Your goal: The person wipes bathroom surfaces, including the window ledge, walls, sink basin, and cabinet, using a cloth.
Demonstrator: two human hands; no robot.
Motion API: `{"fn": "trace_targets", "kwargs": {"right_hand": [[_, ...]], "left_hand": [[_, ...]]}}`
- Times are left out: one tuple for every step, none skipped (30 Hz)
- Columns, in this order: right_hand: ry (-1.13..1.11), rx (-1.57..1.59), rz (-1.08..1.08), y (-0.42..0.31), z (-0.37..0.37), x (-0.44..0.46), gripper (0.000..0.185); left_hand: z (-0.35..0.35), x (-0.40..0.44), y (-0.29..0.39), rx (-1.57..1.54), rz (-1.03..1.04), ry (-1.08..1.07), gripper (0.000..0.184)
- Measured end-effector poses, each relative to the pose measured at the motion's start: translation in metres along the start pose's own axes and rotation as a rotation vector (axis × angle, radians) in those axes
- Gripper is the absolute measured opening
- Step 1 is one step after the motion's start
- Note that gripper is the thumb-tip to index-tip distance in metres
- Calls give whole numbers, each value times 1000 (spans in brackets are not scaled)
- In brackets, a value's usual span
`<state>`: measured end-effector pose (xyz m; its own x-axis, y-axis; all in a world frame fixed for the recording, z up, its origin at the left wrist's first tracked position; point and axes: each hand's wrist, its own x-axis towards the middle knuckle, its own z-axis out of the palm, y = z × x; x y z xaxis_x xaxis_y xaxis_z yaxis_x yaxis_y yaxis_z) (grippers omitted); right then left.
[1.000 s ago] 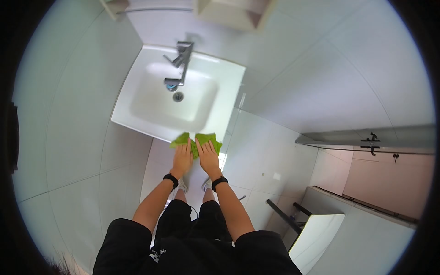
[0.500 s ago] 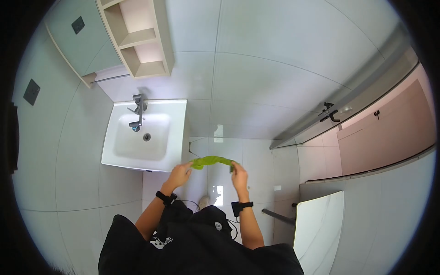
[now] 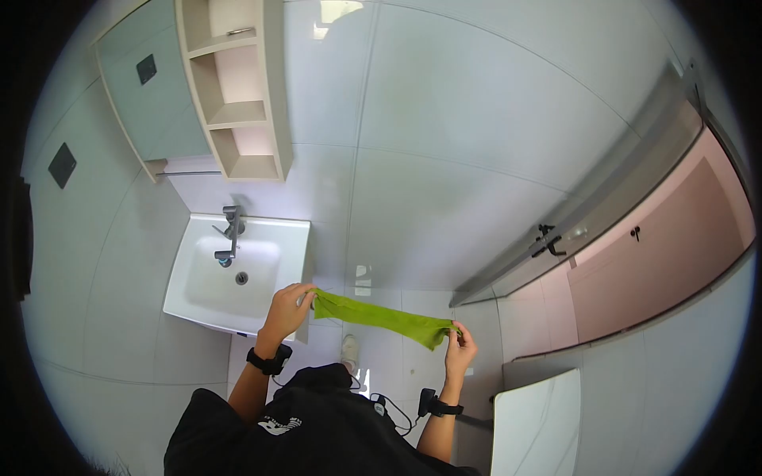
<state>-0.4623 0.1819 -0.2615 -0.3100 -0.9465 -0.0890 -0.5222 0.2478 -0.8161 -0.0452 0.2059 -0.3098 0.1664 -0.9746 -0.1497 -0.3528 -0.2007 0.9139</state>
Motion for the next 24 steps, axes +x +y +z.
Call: {"fn": "trace_targets", "kwargs": {"right_hand": [[-11, 7, -34, 1, 7, 13, 21], [-29, -20, -41, 0, 13, 22, 21], [-46, -48, -49, -2, 17, 28, 20], [-63, -75, -56, -4, 23, 36, 20], [-116, -74, -66, -8, 31, 43, 20], [-169, -84, -84, -16, 37, 54, 19], [-222, -94, -101, -28, 45, 67, 19], [-260, -4, -91, -44, 55, 80, 19], [-307, 12, -123, -46, 61, 97, 20], [-359, 51, -120, -52, 66, 114, 20], [-412, 88, -116, -60, 71, 130, 21], [-436, 132, -84, -68, 85, 141, 21], [-438, 186, -66, -77, 99, 152, 20], [-440, 240, -48, -86, 115, 165, 20], [-444, 293, -29, -97, 130, 177, 19], [-445, 318, -44, -109, 142, 188, 18], [-432, 331, -70, -108, 152, 202, 18], [-419, 346, -96, -105, 161, 217, 18], [-397, 364, -109, -103, 170, 224, 18], [-431, 356, -179, -106, 181, 234, 18], [-422, 363, -209, -111, 192, 244, 18], [-412, 370, -238, -117, 201, 254, 18], [-402, 377, -268, -123, 208, 263, 18], [-396, 408, -273, -127, 218, 271, 21]], "left_hand": [[0, 6, -1, -4, 9, 25, 16], [-2, 10, -3, 10, 14, 50, 16], [-6, 13, -5, 24, 19, 75, 16], [-10, 17, -7, 38, 24, 100, 17], [-15, 20, -10, 43, -11, 137, 17], [-15, 23, -12, 34, -48, 178, 17], [-16, 30, -14, 25, -86, 219, 18], [-17, 39, -14, 46, -94, 263, 17], [-19, 47, -13, 52, -165, 237, 17], [-20, 54, -10, 55, -235, 209, 17], [-19, 61, -8, 57, -305, 180, 17], [-19, 67, -9, 5, -293, 220, 15], [-19, 75, -11, -55, -279, 255, 15], [-18, 84, -12, -116, -264, 290, 15], [-14, 93, -13, -177, -248, 325, 14], [-8, 100, -15, -261, -242, 321, 14], [-1, 107, -16, -346, -234, 317, 15], [5, 117, -17, -430, -224, 312, 15], [7, 125, -16, -478, -220, 324, 15], [8, 134, -12, -527, -215, 335, 14], [10, 143, -10, -575, -209, 346, 14], [17, 153, -12, -594, -160, 400, 13], [23, 164, -12, -547, -96, 483, 13], [22, 175, -11, -484, -27, 560, 13]]}}
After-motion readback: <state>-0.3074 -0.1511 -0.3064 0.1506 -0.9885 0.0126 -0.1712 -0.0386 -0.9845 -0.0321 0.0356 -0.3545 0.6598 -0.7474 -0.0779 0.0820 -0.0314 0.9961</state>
